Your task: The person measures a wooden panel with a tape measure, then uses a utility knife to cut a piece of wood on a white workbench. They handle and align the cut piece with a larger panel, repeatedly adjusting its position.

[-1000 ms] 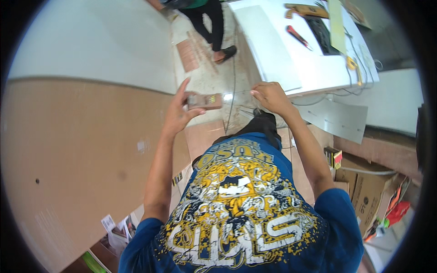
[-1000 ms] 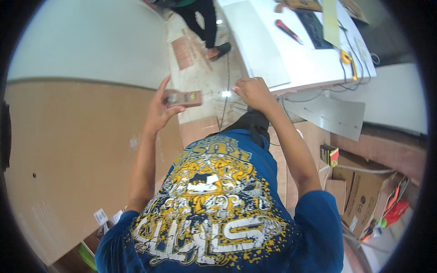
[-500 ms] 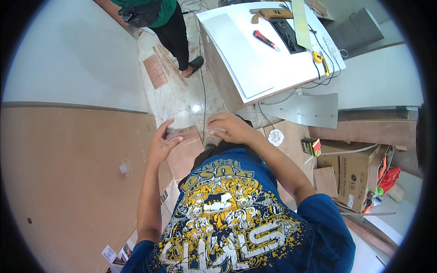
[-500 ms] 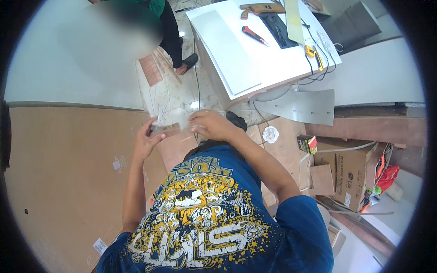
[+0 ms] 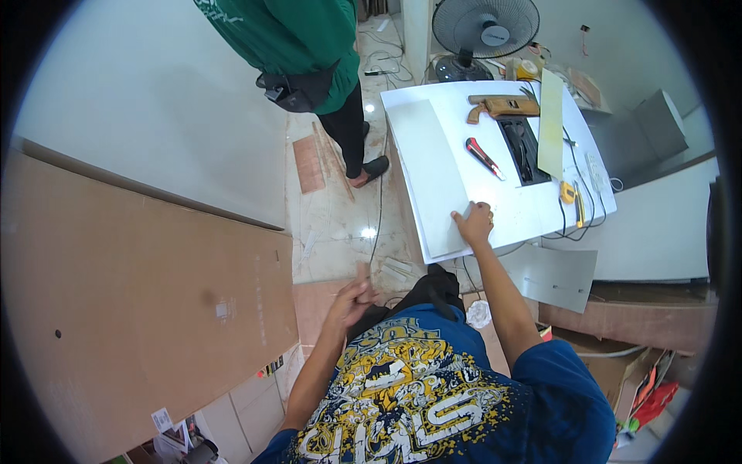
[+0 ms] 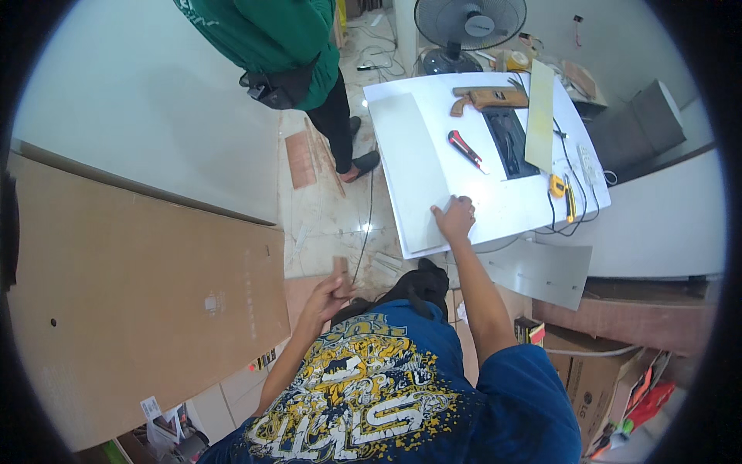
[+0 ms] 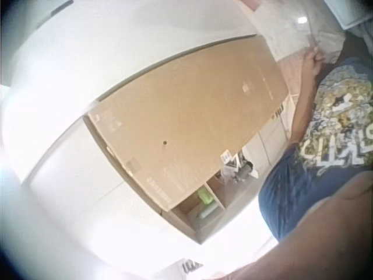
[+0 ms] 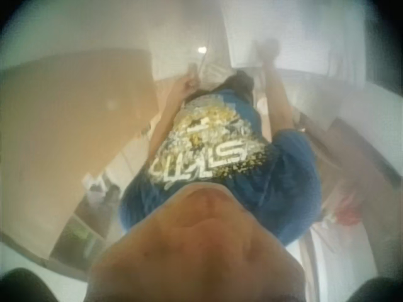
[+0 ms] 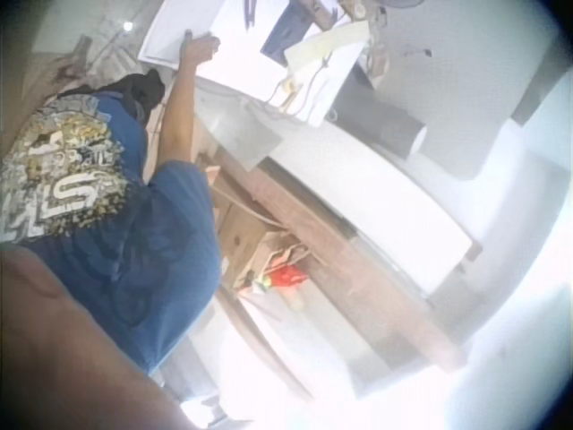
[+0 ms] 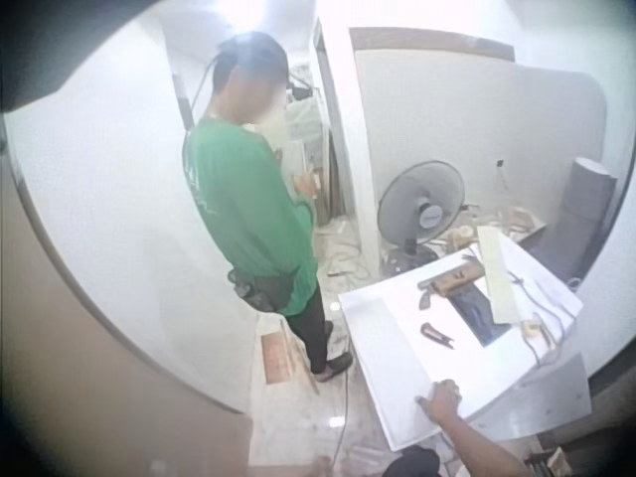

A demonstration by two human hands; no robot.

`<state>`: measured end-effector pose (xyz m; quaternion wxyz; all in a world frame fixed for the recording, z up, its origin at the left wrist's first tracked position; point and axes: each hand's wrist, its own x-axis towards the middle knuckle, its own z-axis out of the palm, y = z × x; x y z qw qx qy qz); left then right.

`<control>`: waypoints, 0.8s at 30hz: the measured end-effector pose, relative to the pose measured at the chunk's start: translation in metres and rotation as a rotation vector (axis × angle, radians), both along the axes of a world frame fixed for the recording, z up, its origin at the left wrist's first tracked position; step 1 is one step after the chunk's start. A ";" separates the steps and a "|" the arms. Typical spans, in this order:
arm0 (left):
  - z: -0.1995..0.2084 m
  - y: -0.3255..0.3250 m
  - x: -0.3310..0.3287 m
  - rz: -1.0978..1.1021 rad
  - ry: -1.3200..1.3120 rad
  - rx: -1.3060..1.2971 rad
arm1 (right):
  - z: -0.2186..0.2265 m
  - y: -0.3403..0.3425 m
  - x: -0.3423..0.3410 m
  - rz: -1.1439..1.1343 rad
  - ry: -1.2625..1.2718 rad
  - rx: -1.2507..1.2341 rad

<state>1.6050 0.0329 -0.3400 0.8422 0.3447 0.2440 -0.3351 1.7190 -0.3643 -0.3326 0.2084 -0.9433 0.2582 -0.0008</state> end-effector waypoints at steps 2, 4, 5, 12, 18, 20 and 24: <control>0.014 -0.069 0.027 0.019 -0.025 0.042 | -0.015 -0.001 -0.001 0.025 -0.071 0.043; 0.001 -0.103 0.055 -0.079 -0.157 0.240 | -0.022 0.003 0.002 0.067 -0.150 0.099; -0.005 -0.119 0.066 -0.127 -0.216 0.334 | -0.028 0.001 0.002 0.092 -0.188 0.128; 0.016 -0.196 0.072 -0.090 -0.228 0.473 | -0.044 -0.028 -0.014 0.269 -0.263 0.440; 0.013 -0.193 0.054 -0.014 -0.236 0.508 | -0.042 -0.044 -0.013 0.459 -0.242 0.526; 0.018 -0.189 0.045 -0.029 -0.268 0.556 | -0.042 -0.042 -0.015 0.516 -0.257 0.534; 0.051 -0.202 0.035 -0.174 -0.393 0.755 | -0.037 -0.043 -0.017 0.579 -0.301 0.453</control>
